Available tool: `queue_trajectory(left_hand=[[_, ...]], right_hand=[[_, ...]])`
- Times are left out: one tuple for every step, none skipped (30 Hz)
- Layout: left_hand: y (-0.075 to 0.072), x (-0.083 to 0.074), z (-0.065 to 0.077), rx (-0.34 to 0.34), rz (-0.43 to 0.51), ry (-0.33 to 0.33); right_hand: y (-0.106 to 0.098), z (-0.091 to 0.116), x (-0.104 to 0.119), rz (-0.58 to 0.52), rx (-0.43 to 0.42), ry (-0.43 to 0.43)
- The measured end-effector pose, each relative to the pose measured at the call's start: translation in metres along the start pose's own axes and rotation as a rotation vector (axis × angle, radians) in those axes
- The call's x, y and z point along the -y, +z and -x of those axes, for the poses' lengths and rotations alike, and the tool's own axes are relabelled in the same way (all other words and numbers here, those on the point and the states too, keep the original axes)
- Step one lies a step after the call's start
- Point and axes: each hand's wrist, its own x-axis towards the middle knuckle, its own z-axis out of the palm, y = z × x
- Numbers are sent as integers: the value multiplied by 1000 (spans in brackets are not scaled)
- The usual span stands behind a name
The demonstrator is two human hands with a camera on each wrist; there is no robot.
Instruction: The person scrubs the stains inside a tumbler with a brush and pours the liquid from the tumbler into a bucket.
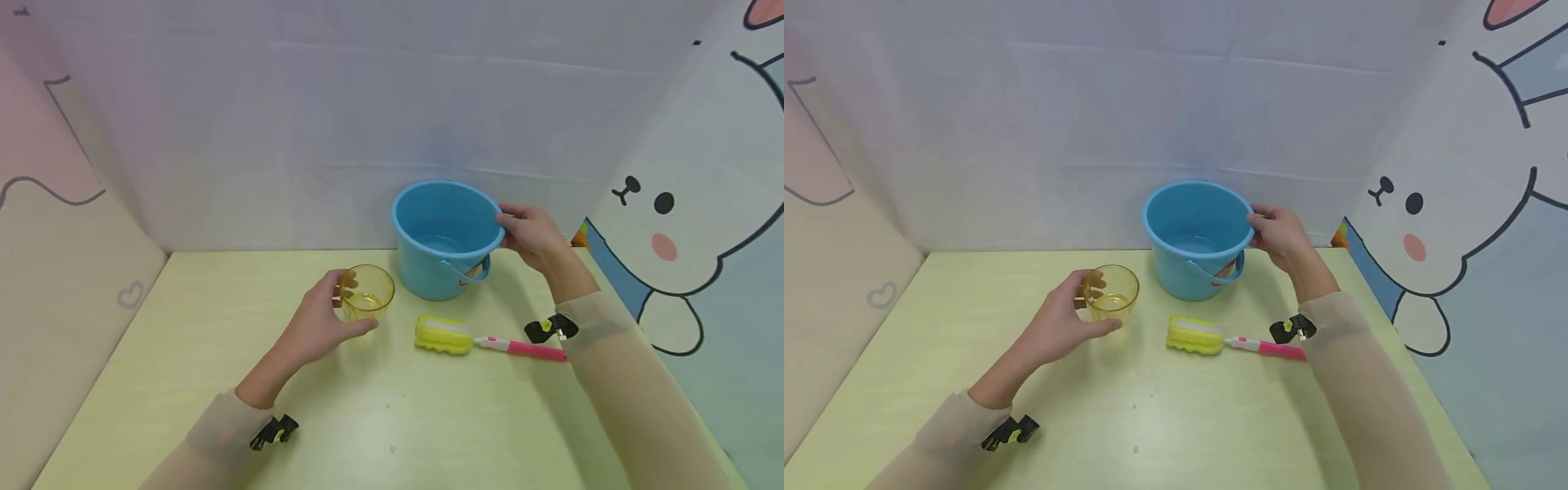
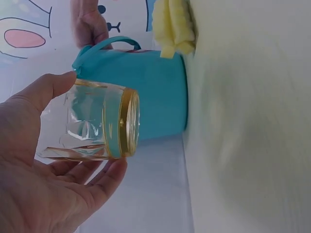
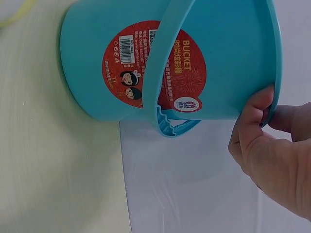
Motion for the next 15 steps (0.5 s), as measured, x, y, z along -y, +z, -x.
queue_trajectory(left_hand=[[-2, -1, -2, -11, -1, 2], [-3, -2, -3, -22, -1, 5], [-5, -2, -5, -33, -1, 7], [-6, -3, -7, -43, 1, 13], [-7, -2, -9, -52, 2, 18], [-8, -2, -11, -62, 2, 21], [-9, -2, -13, -70, 4, 27], [-10, -2, -15, -79, 1, 34], [-11, -1, -17, -88, -3, 41], [-13, -1, -19, -94, -6, 48], [-14, -1, -21, -101, -9, 55], [-15, -2, -23, -106, -12, 60], [-16, -2, -25, -112, -15, 65], [-17, -2, -26, -116, -19, 70], [-19, -2, -28, -118, -21, 72]], right_hand=[[0, 0, 0, 0, 1, -1], [1, 0, 0, -3, -4, 0], [1, -1, 0, -3, -3, 0], [1, -1, 0, -4, -4, 2], [1, -1, 0, -2, -4, 4], [1, -1, 0, -5, -7, 8], [1, -2, -1, -6, -10, 11], [1, -2, -1, -10, -15, 14], [2, -3, -1, -17, -13, 16], [2, -3, -1, -27, -13, 18], [2, -4, -2, -34, -17, 21], [2, -4, -2, -44, -20, 24], [2, -5, -2, -50, -22, 28], [2, -5, -2, -55, -22, 32], [2, -6, -3, -62, -22, 36]])
